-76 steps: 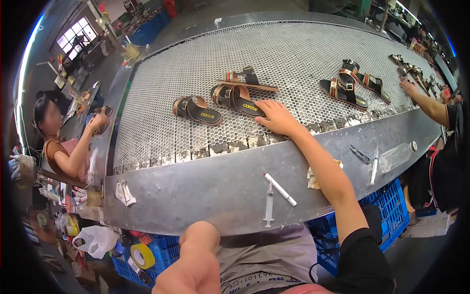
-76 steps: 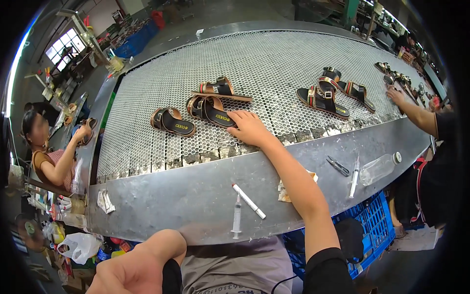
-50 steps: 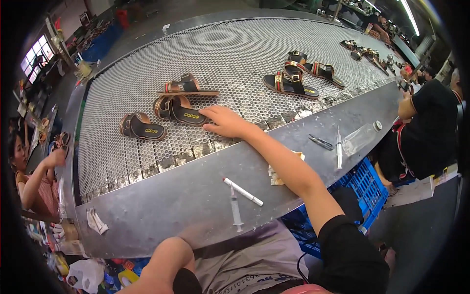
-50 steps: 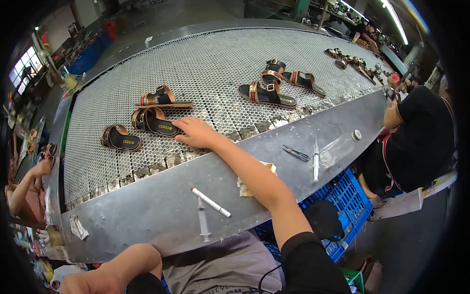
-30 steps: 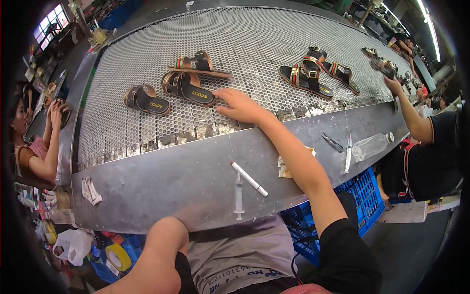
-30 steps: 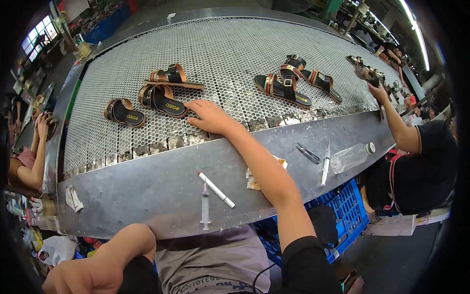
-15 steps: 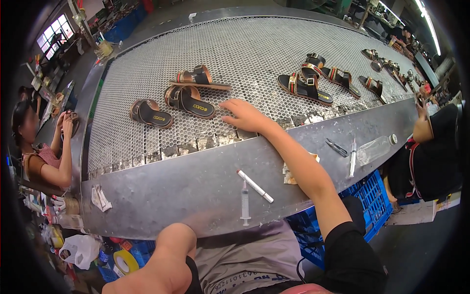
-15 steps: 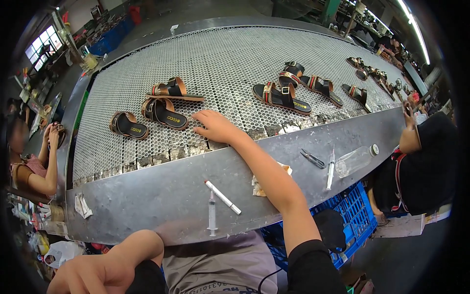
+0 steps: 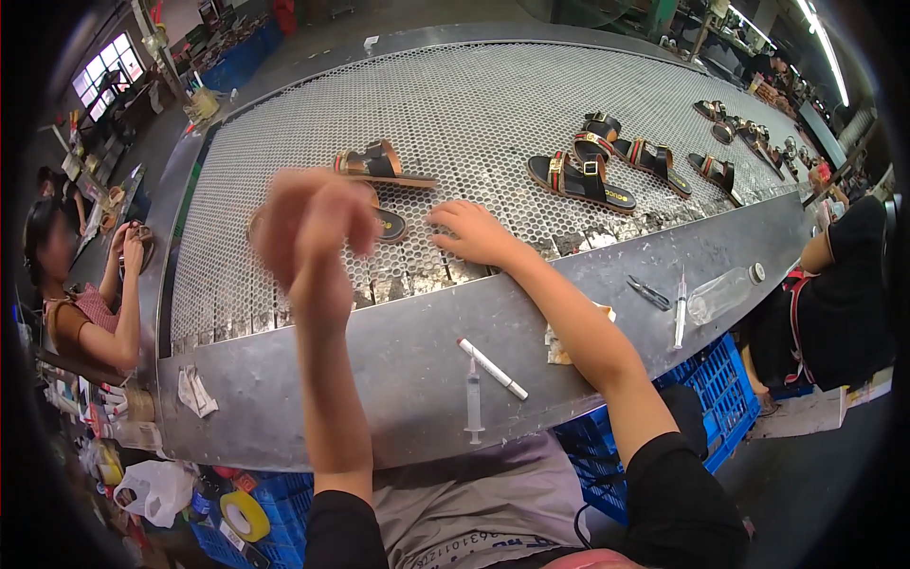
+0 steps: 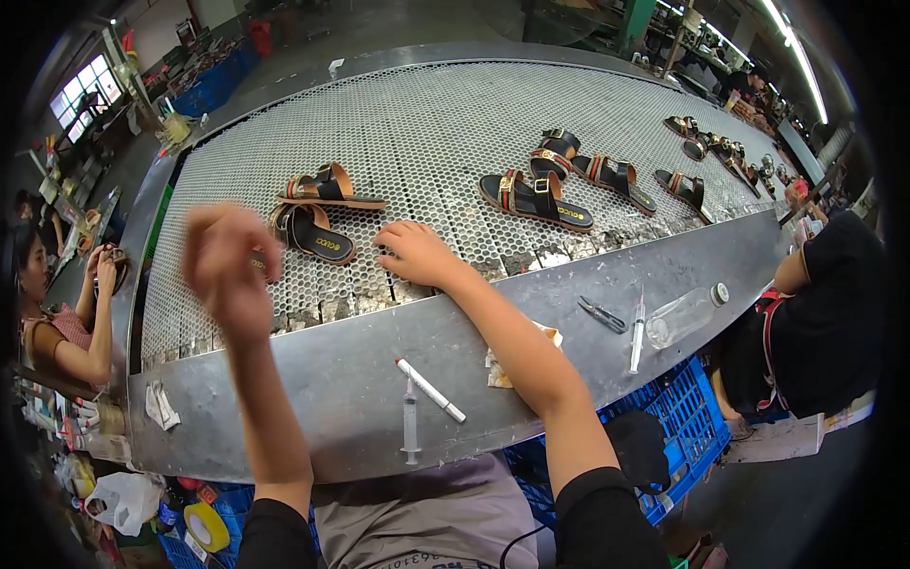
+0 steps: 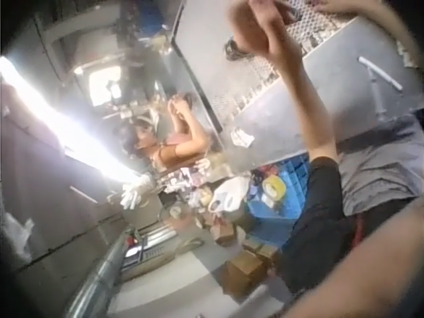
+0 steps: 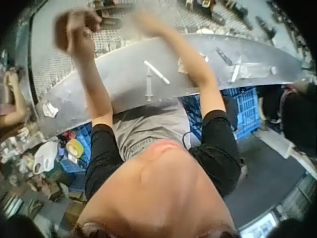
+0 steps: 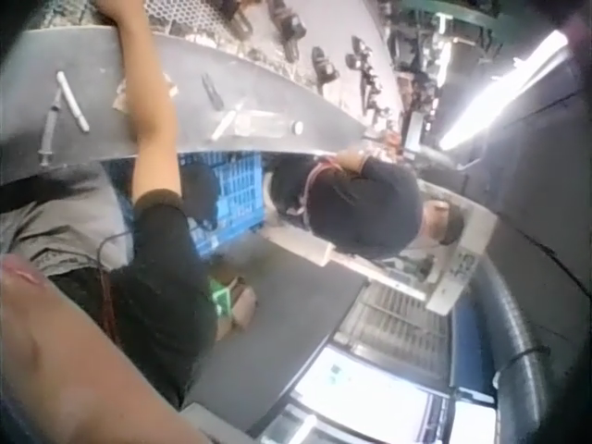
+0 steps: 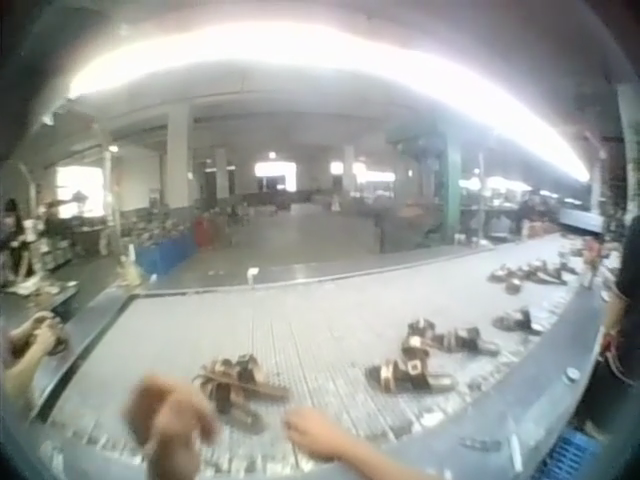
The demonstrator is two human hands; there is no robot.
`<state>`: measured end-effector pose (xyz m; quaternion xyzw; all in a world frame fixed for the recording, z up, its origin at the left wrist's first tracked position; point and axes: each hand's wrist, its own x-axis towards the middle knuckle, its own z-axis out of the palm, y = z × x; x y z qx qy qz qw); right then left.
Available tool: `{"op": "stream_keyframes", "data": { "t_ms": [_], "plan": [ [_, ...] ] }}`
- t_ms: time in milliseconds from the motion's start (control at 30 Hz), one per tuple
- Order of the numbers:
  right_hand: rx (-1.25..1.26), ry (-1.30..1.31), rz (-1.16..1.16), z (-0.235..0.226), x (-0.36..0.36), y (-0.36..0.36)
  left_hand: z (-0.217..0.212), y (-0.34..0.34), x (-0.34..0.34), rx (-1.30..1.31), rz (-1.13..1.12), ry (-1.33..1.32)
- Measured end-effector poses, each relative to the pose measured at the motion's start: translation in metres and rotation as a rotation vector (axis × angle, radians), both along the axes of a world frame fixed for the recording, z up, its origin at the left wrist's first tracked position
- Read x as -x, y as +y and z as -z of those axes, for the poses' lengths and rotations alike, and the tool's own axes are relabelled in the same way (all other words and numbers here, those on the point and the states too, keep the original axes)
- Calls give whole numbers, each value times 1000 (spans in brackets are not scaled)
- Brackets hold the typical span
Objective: Cleaning and inspecting sandals on a production line conveyor.
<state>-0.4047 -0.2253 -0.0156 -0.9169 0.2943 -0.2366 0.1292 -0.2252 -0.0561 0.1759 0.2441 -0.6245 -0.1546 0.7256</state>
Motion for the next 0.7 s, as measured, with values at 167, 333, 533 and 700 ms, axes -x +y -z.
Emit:
{"op": "stream_keyframes", "data": {
  "t_ms": [167, 333, 533, 700],
  "plan": [
    [-58, -30, -31, -8, -14, 2, 110, -86, -49, -556, -524, -327],
    [-50, -45, -29, -2, -5, 0, 157, -89, -48, -680, -742, -660],
    [-46, -75, -78, -7, -3, 0, 158, -91, -61, -770, -873, -777],
    [-90, -91, -120, -5, 4, -8, 151, -93, -77, -818, -1101, -479]
  ]
}}
